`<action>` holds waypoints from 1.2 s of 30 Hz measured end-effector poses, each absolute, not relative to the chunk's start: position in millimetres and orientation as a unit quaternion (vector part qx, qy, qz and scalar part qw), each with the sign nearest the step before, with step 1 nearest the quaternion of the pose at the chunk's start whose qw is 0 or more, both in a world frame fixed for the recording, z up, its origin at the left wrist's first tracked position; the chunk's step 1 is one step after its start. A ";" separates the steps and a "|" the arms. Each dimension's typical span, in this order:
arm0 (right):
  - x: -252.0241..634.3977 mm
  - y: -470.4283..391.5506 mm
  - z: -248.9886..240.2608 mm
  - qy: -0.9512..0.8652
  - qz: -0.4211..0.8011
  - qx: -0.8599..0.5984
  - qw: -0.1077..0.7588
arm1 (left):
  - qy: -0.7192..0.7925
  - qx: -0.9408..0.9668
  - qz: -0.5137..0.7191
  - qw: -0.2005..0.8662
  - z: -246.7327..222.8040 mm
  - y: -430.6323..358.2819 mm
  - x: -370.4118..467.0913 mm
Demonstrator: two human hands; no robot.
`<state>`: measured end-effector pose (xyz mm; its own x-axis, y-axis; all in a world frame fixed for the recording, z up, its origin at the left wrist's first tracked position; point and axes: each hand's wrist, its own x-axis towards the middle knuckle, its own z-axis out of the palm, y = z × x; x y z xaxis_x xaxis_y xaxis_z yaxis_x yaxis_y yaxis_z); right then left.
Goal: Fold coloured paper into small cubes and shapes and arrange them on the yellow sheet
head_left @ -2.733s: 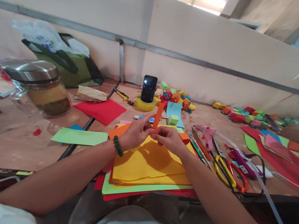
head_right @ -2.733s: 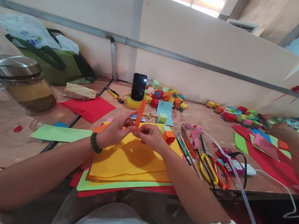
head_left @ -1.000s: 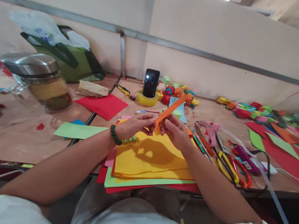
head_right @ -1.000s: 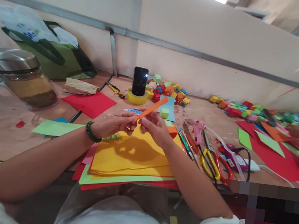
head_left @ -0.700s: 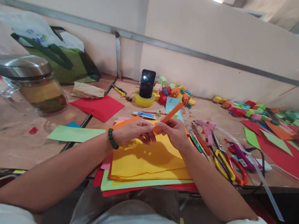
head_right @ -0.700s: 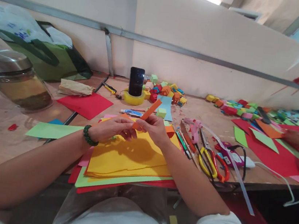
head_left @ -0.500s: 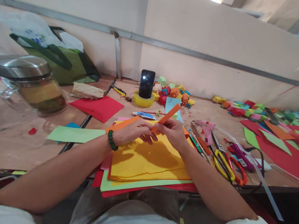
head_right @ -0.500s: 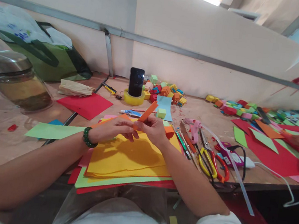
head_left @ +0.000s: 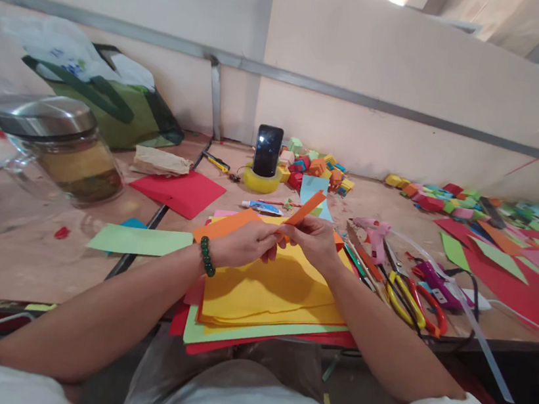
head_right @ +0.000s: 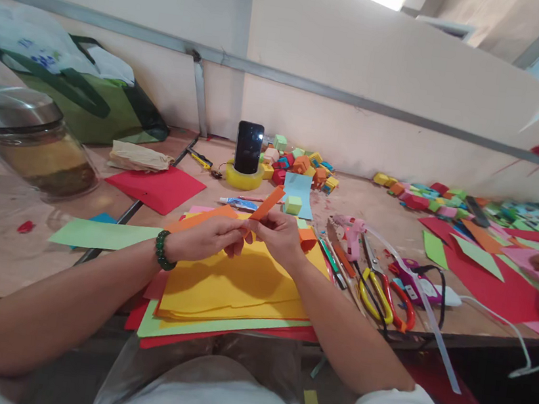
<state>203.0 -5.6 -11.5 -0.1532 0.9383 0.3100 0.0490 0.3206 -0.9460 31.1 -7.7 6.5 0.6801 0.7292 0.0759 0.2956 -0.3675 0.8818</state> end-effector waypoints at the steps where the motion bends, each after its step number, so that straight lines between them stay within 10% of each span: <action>1: 202.7 -5.6 -11.4 -0.623 0.425 -0.397 0.522 | 0.323 0.788 0.235 0.469 6.8 -7.8 31.3; 10: 203.2 -11.9 -13.7 -0.670 0.337 -0.386 0.536 | 0.354 0.745 0.267 0.497 3.2 -9.3 34.6; 22: 212.9 -22.3 -6.6 -0.852 -0.071 -0.254 0.453 | 0.329 0.646 0.383 0.572 6.7 -13.4 37.4; 36: 217.4 -22.1 -2.9 -0.845 0.014 -0.272 0.461 | 0.310 0.717 0.361 0.510 8.8 -10.1 32.7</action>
<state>217.4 -22.1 -2.9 -0.4274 0.4723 0.7709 0.4464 0.8517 -0.2743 32.7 -10.1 8.8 0.5476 0.8121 0.2013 0.0759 -0.2878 0.9547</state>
